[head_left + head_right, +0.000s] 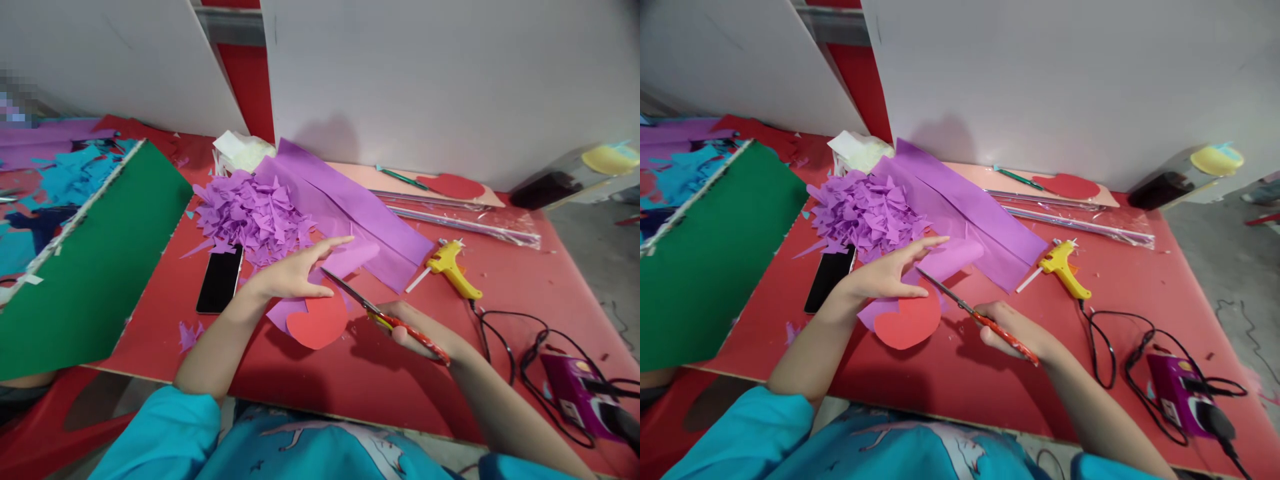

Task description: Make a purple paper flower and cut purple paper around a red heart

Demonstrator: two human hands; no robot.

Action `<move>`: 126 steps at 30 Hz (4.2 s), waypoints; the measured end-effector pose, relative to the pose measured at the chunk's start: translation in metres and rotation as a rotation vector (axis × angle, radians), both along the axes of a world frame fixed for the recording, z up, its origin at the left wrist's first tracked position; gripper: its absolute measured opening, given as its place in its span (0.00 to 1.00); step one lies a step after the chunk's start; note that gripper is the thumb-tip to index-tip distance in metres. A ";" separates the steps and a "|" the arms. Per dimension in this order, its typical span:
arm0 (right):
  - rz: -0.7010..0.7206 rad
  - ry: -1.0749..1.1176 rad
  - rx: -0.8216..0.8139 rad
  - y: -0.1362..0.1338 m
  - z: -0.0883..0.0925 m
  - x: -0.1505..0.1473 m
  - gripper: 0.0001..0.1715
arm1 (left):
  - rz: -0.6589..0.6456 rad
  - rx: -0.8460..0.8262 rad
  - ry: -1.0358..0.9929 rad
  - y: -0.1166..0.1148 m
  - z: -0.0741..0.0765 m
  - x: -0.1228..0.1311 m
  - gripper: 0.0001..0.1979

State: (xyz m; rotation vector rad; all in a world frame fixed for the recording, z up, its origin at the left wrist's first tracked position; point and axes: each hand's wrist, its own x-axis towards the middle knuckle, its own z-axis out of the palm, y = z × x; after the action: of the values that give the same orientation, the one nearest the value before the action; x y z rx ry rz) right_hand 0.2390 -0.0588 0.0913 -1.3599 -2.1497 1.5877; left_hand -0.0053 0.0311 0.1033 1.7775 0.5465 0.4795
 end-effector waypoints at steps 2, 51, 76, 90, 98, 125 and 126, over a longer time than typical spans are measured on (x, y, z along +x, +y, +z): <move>0.012 -0.014 0.034 0.000 -0.001 0.001 0.20 | -0.005 -0.003 -0.008 0.000 0.000 0.000 0.42; -0.281 0.055 0.107 0.003 -0.029 0.005 0.32 | 0.098 -0.057 0.016 0.000 0.001 -0.003 0.56; -0.636 0.610 0.083 -0.001 -0.064 -0.051 0.26 | 0.287 0.144 0.135 -0.016 0.004 0.021 0.44; -0.927 0.274 0.302 -0.003 -0.079 -0.052 0.14 | 0.543 -0.169 0.188 -0.019 -0.039 0.043 0.40; -0.919 0.364 0.234 -0.002 -0.090 -0.053 0.13 | 0.567 -0.290 0.158 -0.027 -0.045 0.042 0.10; -0.452 -0.445 0.761 0.000 -0.095 -0.010 0.15 | 0.556 0.274 0.377 0.006 0.013 0.019 0.15; -0.456 -0.432 0.763 0.000 -0.097 -0.009 0.15 | 0.557 0.280 0.372 0.006 0.014 0.018 0.17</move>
State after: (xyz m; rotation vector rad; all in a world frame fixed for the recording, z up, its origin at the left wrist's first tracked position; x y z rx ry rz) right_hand 0.2297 -0.0583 -0.0056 -1.7879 -2.0691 0.2626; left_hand 0.0129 0.0369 0.1174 1.9872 1.3067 0.6302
